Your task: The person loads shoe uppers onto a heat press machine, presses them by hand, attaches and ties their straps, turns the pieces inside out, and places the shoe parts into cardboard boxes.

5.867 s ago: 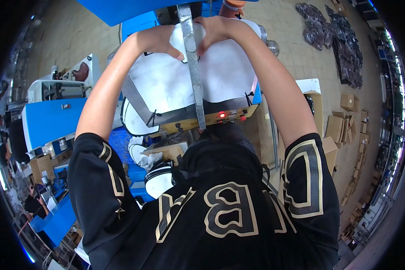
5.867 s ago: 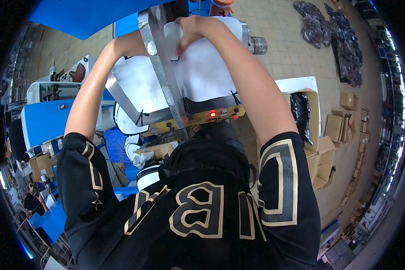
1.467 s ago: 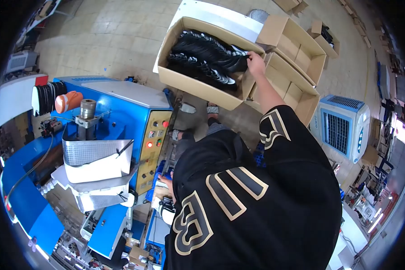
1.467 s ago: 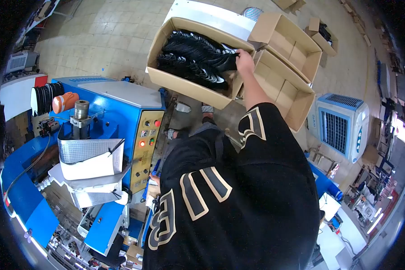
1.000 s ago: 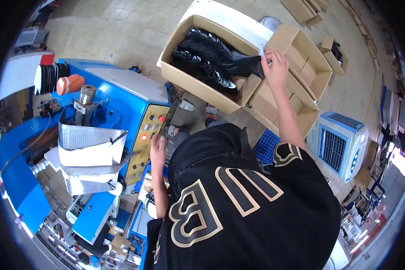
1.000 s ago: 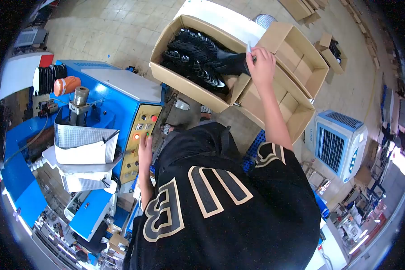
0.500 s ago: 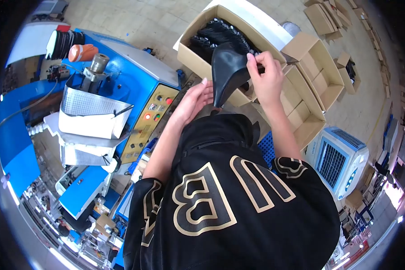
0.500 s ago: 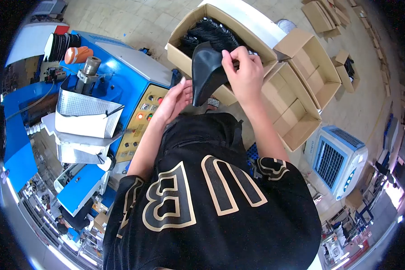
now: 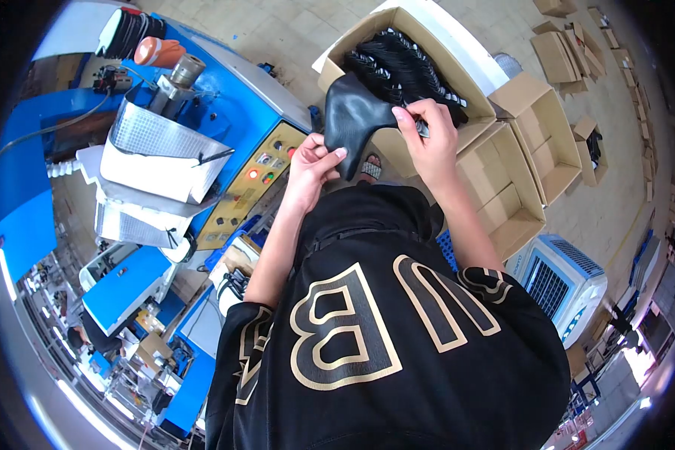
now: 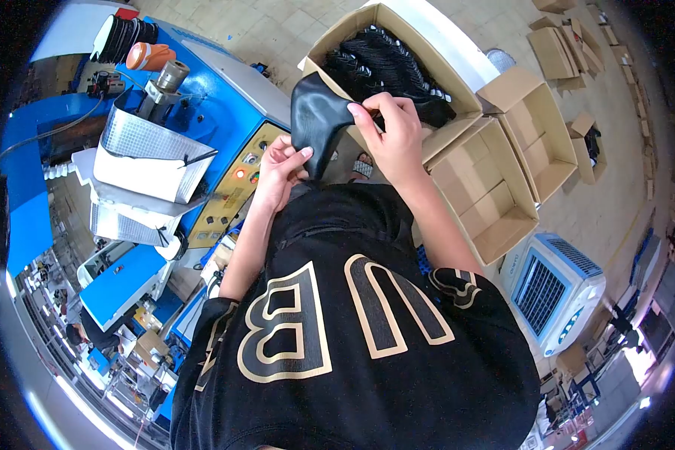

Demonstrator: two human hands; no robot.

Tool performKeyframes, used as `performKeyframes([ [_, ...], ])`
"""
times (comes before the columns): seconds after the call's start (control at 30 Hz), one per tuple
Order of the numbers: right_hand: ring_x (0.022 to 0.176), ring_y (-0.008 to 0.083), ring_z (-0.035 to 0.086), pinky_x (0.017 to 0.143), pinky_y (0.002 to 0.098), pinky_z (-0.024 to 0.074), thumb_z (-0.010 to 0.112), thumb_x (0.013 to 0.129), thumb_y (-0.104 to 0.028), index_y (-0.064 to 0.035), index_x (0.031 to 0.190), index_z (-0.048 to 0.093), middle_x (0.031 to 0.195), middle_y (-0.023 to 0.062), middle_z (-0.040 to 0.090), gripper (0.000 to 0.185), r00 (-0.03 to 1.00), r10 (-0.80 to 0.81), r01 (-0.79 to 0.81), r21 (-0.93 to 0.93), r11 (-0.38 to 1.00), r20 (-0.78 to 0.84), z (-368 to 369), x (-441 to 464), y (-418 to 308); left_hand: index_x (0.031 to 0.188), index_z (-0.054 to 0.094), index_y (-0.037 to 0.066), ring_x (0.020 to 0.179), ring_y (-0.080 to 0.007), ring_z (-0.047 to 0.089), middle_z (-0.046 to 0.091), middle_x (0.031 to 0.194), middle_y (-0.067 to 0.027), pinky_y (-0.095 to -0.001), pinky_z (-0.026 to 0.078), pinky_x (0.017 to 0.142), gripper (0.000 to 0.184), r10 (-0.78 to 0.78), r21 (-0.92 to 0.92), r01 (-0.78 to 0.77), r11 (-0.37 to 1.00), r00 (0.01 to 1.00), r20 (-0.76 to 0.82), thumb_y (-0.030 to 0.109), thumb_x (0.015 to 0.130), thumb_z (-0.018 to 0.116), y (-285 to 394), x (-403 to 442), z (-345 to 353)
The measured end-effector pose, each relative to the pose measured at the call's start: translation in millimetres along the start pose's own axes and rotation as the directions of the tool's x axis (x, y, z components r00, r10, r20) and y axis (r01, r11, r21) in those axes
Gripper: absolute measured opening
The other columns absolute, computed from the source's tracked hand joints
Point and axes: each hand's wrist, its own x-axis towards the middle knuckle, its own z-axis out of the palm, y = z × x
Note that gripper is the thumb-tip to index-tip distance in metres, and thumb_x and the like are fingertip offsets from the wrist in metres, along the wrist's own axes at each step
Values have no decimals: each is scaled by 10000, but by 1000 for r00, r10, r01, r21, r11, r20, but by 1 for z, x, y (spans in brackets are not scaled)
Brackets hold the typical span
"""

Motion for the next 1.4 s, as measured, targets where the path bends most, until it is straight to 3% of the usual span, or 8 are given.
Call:
performKeyframes([
  [0.27, 1083, 369, 611, 934, 418, 494, 821, 864, -342, 2, 1253, 565, 1230, 209, 611, 579, 987, -126, 119, -71, 990, -101, 14, 10, -3, 1166, 660, 24, 973, -177, 739, 747, 1097, -86, -386, 611, 911, 201, 6, -176, 11, 984, 995, 95, 117, 989, 668, 1, -4, 6],
  [0.33, 1150, 311, 586, 978, 437, 462, 774, 889, -482, 22, 1294, 531, 1301, 193, 575, 690, 974, 227, -227, -12, 974, -20, 25, -15, 15, 1185, 646, 13, 1070, -248, 717, 728, 1158, -115, -479, 547, 1053, 233, 79, -289, -61, 956, 996, 50, 85, 966, 681, -4, 1, 7],
  [0.47, 1291, 207, 555, 1084, 378, 437, 615, 1003, -539, -40, 1481, 446, 1354, 129, 600, 712, 179, 586, -982, 104, 160, 790, 17, -24, 22, 1259, 592, -19, 1154, -303, 681, 682, 1244, -165, -510, 525, 1083, 365, 79, -336, -76, 939, 997, -4, 29, 916, 705, 0, -1, 13],
  [0.83, 1113, 195, 677, 1065, 381, 487, 772, 919, -284, 29, 1252, 635, 1170, 127, 713, 478, 291, 510, -925, 375, -67, 810, 15, -29, 2, 1247, 603, -58, 1058, -324, 727, 714, 1157, -202, -505, 576, 995, 354, 63, -22, -61, 998, 993, 104, 238, 1053, 587, -1, 8, 4],
  [0.93, 1224, 196, 614, 1125, 376, 424, 766, 928, -292, 14, 1323, 590, 1263, 121, 680, 530, 492, 360, -685, 608, -402, 793, 31, -44, 3, 1240, 615, -66, 1016, -306, 742, 729, 1119, -200, -494, 592, 963, 335, 120, -108, -113, 988, 991, 56, 213, 1058, 574, -6, 12, 6],
  [1.03, 1288, 182, 556, 1158, 365, 367, 741, 954, -304, -26, 1389, 547, 1320, 94, 650, 551, 656, 224, -646, 690, -328, 721, 30, -49, -13, 1237, 643, -31, 1055, -238, 719, 731, 1150, -139, -421, 581, 938, 296, 165, -155, -165, 974, 986, -13, 193, 1049, 596, -6, 14, 10],
  [1.07, 1246, 160, 576, 1111, 340, 404, 748, 956, -280, -61, 1414, 539, 1306, 66, 655, 550, 699, 205, -701, 713, 9, 685, 42, -60, 2, 1234, 653, -16, 1066, -222, 709, 731, 1160, -121, -400, 574, 931, 286, 185, -132, -192, 972, 981, -65, 192, 1045, 607, -9, 15, 15],
  [1.4, 901, 101, 662, 746, 295, 531, 780, 866, -30, -47, 1059, 725, 1042, 25, 729, 202, 550, 712, -683, 726, 83, 436, 37, -40, -9, 1262, 641, 18, 957, -187, 686, 702, 1143, -84, -356, 606, 773, 368, 179, 55, -180, 982, 984, 24, -45, 907, 715, -16, 9, 43],
])
